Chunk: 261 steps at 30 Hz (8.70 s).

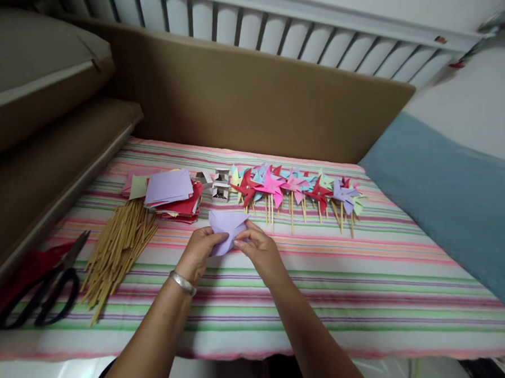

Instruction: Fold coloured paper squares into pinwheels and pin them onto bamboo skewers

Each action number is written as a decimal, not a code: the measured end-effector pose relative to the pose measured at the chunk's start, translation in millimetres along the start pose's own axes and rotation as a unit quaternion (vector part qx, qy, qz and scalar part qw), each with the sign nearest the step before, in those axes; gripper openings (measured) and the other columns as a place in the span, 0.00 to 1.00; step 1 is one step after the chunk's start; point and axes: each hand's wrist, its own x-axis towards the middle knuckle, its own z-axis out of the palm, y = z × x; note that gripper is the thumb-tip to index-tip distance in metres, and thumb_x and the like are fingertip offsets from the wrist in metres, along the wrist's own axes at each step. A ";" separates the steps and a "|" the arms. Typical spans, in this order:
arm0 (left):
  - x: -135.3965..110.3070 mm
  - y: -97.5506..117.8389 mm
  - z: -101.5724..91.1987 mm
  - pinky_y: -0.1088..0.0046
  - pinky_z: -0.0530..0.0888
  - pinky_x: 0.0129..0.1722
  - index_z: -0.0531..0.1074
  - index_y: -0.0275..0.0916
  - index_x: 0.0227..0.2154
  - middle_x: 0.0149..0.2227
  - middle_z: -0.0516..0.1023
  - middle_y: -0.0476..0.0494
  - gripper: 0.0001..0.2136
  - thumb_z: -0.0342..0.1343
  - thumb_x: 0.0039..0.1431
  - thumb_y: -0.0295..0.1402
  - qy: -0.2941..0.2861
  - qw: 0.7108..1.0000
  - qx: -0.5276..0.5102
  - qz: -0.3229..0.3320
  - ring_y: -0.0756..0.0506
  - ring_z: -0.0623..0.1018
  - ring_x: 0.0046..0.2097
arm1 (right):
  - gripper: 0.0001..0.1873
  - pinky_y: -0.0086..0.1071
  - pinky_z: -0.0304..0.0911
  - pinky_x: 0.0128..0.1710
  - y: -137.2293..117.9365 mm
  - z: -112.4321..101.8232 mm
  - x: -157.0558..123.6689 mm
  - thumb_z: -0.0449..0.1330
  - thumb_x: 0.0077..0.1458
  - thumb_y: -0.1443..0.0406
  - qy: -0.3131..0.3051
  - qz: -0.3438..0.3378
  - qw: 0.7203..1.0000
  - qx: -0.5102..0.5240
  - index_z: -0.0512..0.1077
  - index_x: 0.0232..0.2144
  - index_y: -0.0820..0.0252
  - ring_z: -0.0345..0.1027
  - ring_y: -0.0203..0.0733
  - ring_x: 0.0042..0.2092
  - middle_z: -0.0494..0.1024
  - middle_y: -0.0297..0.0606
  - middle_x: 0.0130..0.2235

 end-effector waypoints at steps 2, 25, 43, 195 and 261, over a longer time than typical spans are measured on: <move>-0.2 -2.7 2.4 0.77 0.63 0.22 0.76 0.33 0.20 0.19 0.76 0.47 0.08 0.65 0.32 0.31 -0.010 1.000 0.003 0.003 0.51 0.70 0.20 | 0.04 0.36 0.61 0.45 -0.9 0.8 2.1 0.61 0.44 0.63 -0.001 -0.013 1.000 0.008 0.73 0.23 0.56 0.62 0.47 0.52 0.72 0.39 0.44; -2.6 -6.6 4.2 0.75 0.67 0.27 0.78 0.34 0.24 0.23 0.78 0.44 0.10 0.66 0.35 0.32 -0.087 0.996 -0.007 -0.014 0.49 0.73 0.24 | 0.05 0.34 0.61 0.39 -5.9 -2.4 2.6 0.59 0.41 0.66 0.043 0.000 0.995 -0.085 0.69 0.17 0.57 0.67 0.43 0.38 0.71 0.35 0.32; -2.0 -2.1 -0.9 0.73 0.70 0.36 0.78 0.33 0.28 0.27 0.80 0.43 0.10 0.66 0.39 0.30 -0.145 0.989 0.001 -0.025 0.48 0.76 0.29 | 0.05 0.34 0.60 0.41 -3.7 -3.5 4.3 0.61 0.41 0.67 0.050 0.003 0.995 -0.088 0.70 0.17 0.57 0.67 0.42 0.38 0.72 0.34 0.28; -0.1 -13.0 3.8 0.72 0.68 0.36 0.78 0.33 0.29 0.27 0.80 0.44 0.13 0.66 0.37 0.32 -0.137 0.990 0.025 -0.029 0.47 0.75 0.30 | 0.05 0.31 0.61 0.37 2.3 -18.2 3.7 0.60 0.41 0.66 -0.021 0.018 0.996 -0.081 0.69 0.17 0.58 0.66 0.39 0.36 0.71 0.33 0.29; -7.5 -10.3 14.8 0.74 0.67 0.30 0.69 0.35 0.38 0.30 0.74 0.50 0.19 0.59 0.37 0.24 -0.197 0.945 0.247 0.085 0.49 0.71 0.29 | 0.26 0.31 0.64 0.35 -8.1 -38.4 4.8 0.61 0.34 0.74 -0.163 0.112 0.979 0.044 0.70 0.41 0.58 0.69 0.41 0.38 0.76 0.34 0.38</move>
